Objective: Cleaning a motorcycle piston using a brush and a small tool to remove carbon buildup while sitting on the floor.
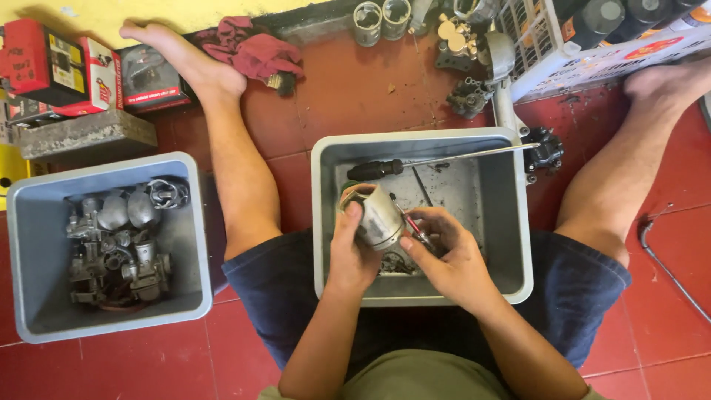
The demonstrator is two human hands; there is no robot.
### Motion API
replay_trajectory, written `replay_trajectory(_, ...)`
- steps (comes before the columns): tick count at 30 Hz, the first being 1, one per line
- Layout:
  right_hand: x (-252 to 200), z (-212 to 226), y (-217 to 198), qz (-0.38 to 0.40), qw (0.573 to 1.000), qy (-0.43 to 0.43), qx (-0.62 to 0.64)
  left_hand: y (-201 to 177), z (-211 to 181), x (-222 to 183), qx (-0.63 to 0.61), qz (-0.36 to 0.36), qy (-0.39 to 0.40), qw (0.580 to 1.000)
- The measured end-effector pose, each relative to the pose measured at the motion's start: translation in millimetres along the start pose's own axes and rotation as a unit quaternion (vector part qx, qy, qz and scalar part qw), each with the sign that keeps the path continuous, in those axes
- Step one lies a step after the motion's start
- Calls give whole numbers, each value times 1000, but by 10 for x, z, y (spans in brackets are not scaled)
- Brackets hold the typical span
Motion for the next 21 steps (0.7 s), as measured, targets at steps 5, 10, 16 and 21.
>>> replay_trajectory(5,4,-141,-89,15,1000,19,-11,-9,-6,-56,-15,-45,-38,998)
replay_trajectory(10,54,-321,-121,41,990,91,99,267,-127,-142,53,-60,-69,994)
replay_trajectory(16,8,-499,-214,15,976,119,180,387,-121,-198,155,-63,-83,982)
replay_trajectory(21,-24,-463,-294,-7,968,138,208,306,-66,-119,205,-44,-54,976)
Point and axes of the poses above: each hand's wrist, its own x-axis towards the middle knuckle, its own y-axis out of the palm, z = x × y, the point moved 8 cm from there along x, towards the middle knuckle, and after that the axes turned 9 degrees about -y, right-handed, at the moved point
